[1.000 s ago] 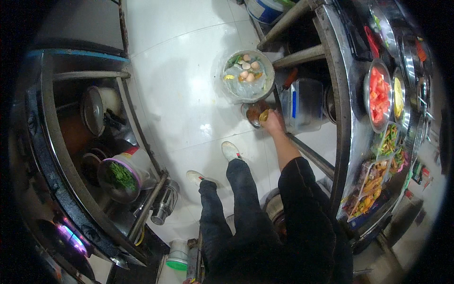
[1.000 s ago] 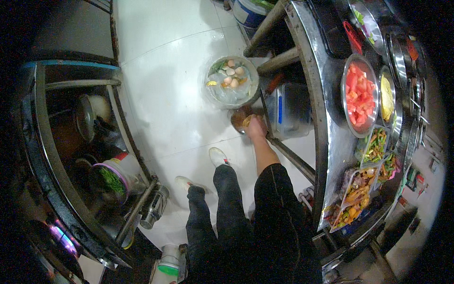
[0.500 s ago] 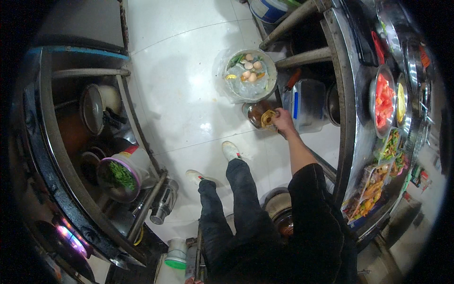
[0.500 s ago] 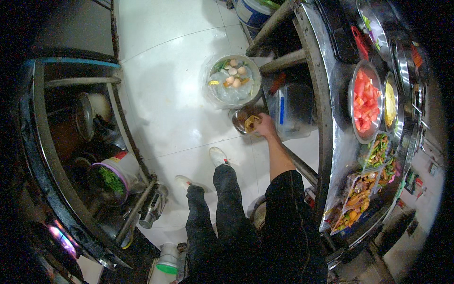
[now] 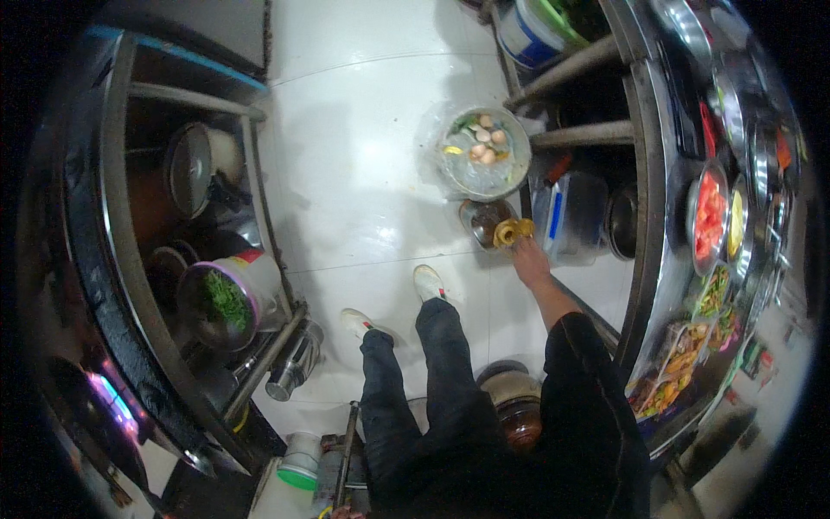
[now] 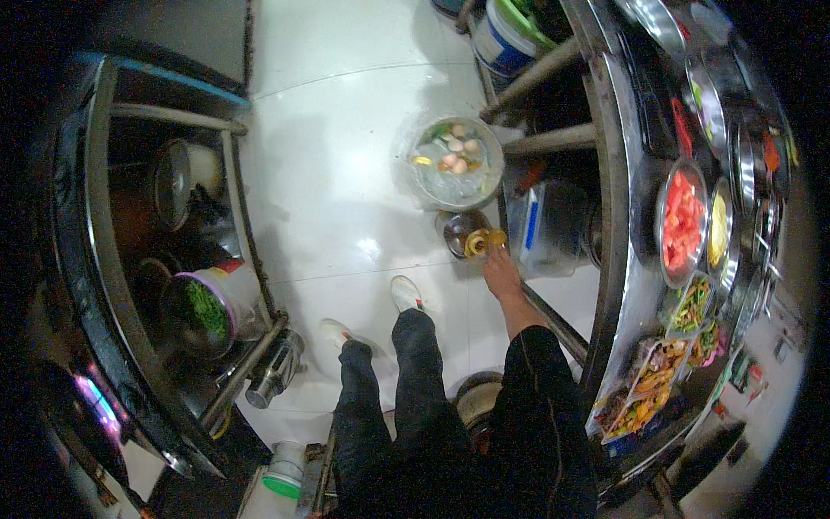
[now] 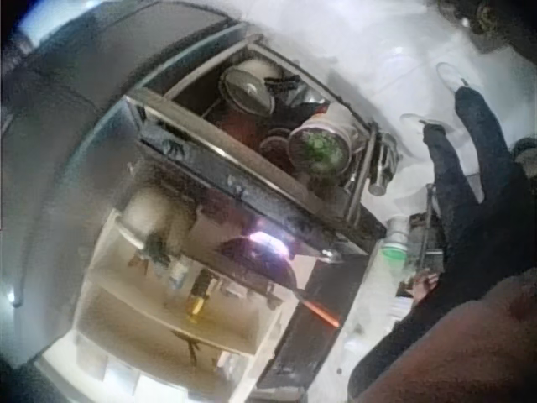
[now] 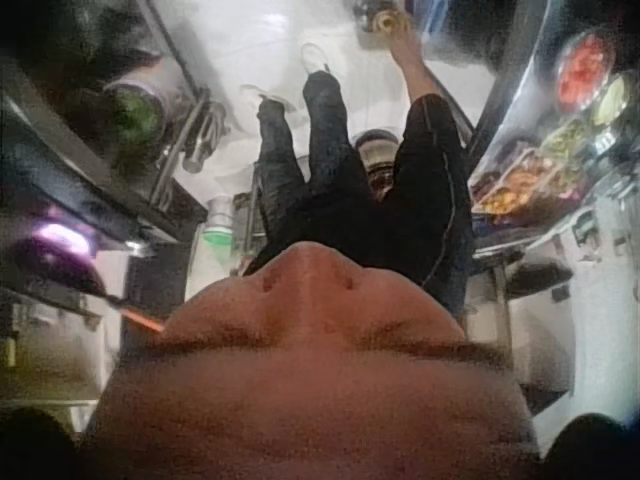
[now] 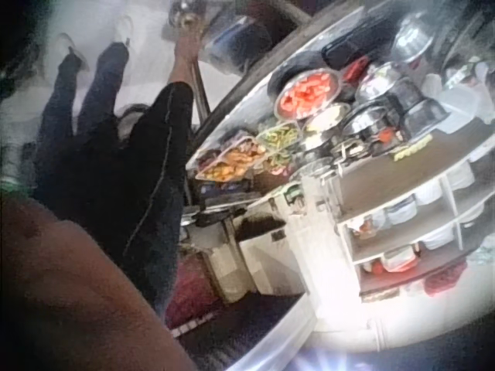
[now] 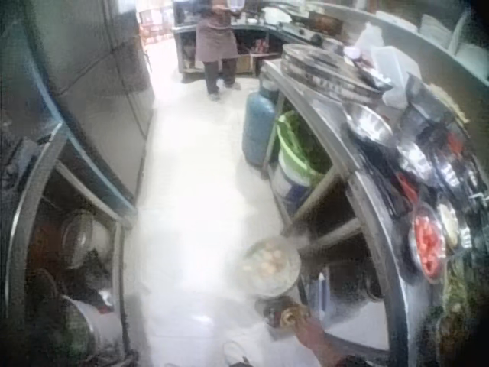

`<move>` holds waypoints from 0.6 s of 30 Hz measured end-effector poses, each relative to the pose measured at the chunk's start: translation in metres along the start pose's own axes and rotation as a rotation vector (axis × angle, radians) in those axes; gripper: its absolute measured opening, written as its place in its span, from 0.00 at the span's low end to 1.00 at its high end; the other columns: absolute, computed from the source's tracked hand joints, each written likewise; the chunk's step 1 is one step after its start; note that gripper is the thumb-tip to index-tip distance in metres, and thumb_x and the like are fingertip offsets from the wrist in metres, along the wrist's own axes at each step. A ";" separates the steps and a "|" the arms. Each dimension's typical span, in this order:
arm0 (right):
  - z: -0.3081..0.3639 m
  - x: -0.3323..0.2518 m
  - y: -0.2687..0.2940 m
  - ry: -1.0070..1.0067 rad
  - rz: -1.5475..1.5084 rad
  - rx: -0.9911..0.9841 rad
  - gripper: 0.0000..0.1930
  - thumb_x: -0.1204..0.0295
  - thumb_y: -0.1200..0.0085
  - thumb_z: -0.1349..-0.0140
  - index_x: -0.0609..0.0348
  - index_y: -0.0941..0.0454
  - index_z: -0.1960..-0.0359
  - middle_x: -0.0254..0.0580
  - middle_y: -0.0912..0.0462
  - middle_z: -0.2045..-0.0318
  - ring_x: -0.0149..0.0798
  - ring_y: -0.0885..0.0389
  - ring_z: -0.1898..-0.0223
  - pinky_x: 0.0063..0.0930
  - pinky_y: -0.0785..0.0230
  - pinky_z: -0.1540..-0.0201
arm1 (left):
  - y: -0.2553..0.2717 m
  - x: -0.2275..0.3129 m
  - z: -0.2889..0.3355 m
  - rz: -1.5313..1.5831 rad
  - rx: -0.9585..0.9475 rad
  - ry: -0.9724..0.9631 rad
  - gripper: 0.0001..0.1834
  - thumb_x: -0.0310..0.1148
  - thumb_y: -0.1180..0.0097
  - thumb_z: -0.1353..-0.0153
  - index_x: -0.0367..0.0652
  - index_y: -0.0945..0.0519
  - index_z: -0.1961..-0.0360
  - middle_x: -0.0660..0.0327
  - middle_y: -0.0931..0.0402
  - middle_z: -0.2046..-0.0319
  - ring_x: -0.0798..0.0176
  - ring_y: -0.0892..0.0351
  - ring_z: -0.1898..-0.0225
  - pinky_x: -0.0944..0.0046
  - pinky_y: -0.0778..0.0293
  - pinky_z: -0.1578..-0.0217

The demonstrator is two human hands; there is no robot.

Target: The person cooks a beaten egg in a small frying pan on a gas stove, using a wooden spatula to fold and flip the egg. After removing the cooked egg, the person places a wok on the burner, adds oil, and prepares to cook further.

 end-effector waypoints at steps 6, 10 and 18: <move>-0.020 -0.054 0.028 0.270 0.171 -0.237 0.13 0.70 0.48 0.44 0.55 0.19 0.57 0.44 0.19 0.60 0.45 0.24 0.50 0.38 0.35 0.45 | 0.047 -0.068 0.004 0.146 -0.110 -0.210 0.27 0.53 0.46 0.37 0.38 0.23 0.53 0.54 0.22 0.68 0.59 0.24 0.65 0.61 0.26 0.63; -0.024 -0.098 0.075 0.213 -0.026 -0.349 0.08 0.67 0.51 0.39 0.53 0.21 0.64 0.44 0.17 0.63 0.47 0.19 0.59 0.44 0.29 0.56 | 0.064 -0.115 -0.022 0.446 0.041 -0.139 0.15 0.39 0.47 0.31 0.39 0.27 0.51 0.48 0.20 0.65 0.55 0.16 0.65 0.56 0.17 0.69; 0.106 -0.284 0.355 0.749 0.077 -0.325 0.18 0.54 0.41 0.47 0.59 0.19 0.74 0.52 0.18 0.76 0.56 0.18 0.72 0.49 0.25 0.66 | 0.033 -0.019 -0.064 0.662 -0.220 -0.566 0.19 0.32 0.42 0.36 0.40 0.30 0.46 0.56 0.21 0.59 0.61 0.19 0.63 0.63 0.21 0.64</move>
Point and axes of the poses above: each hand's wrist, its own z-axis away from the middle knuckle, its own y-axis out of the back of the hand, x = y × z, the point moved 5 cm from there along -z, towards the middle knuckle
